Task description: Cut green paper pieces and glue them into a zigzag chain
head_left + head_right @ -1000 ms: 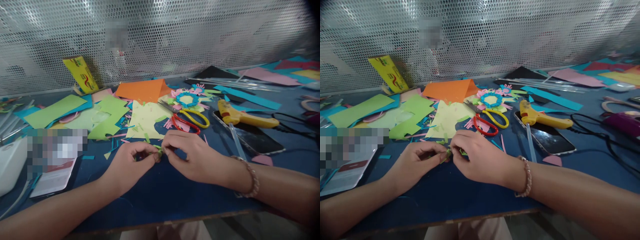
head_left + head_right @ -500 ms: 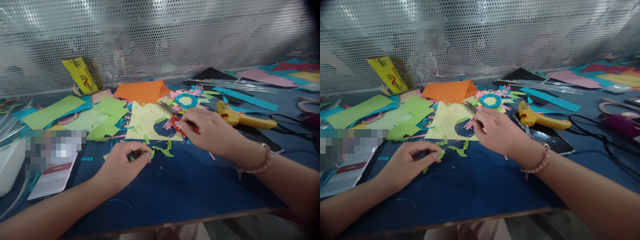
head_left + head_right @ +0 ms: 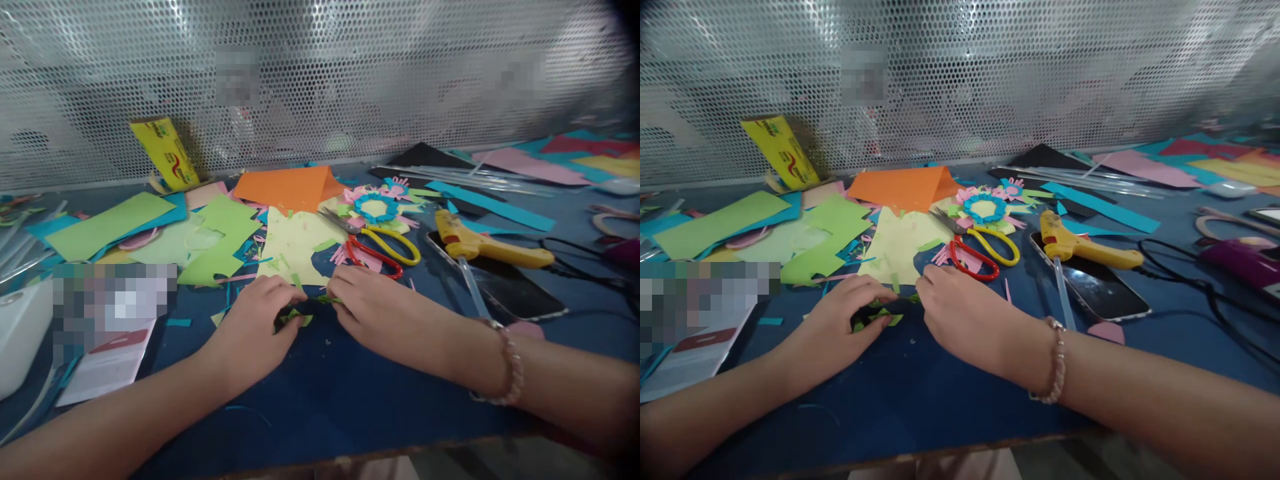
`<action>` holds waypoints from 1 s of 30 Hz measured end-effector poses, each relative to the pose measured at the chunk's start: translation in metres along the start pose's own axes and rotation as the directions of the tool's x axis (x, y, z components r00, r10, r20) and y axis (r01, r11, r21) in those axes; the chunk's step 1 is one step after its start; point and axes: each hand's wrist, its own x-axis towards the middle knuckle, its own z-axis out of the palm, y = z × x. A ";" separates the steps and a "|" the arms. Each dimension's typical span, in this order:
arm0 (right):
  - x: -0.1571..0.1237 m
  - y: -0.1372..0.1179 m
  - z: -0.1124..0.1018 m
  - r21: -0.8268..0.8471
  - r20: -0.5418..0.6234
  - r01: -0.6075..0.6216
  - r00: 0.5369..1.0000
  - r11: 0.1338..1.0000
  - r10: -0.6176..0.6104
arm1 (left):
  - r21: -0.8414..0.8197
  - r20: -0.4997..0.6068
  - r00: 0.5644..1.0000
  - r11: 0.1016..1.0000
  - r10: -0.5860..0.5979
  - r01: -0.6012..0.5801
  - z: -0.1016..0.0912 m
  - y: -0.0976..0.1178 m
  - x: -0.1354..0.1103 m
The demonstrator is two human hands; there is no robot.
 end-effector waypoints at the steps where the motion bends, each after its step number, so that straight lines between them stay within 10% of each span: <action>1: 0.001 0.002 0.000 0.036 -0.001 -0.018 1.000 0.999 0.018 | -0.001 -0.013 1.000 1.000 -0.008 0.008 0.000 -0.001 0.000; 12: 0.016 -0.003 -0.012 0.701 0.028 -0.326 0.901 0.635 0.432 | -0.314 0.012 0.992 0.941 -0.129 0.126 -0.009 0.008 0.008; 18: 0.014 0.003 -0.017 0.910 0.319 -0.399 0.847 0.112 0.424 | -0.350 -0.048 0.991 0.932 -0.121 0.097 -0.013 0.012 0.006; 24: 0.013 0.004 -0.015 0.873 0.464 -0.351 0.810 -0.337 0.359 | -0.131 -0.267 0.937 0.955 0.225 -0.267 -0.012 0.011 0.003; 30: 0.012 0.001 -0.020 0.786 0.550 -0.354 0.775 -0.507 0.312 | 0.093 -0.251 0.779 0.815 0.575 -0.572 -0.015 0.002 -0.001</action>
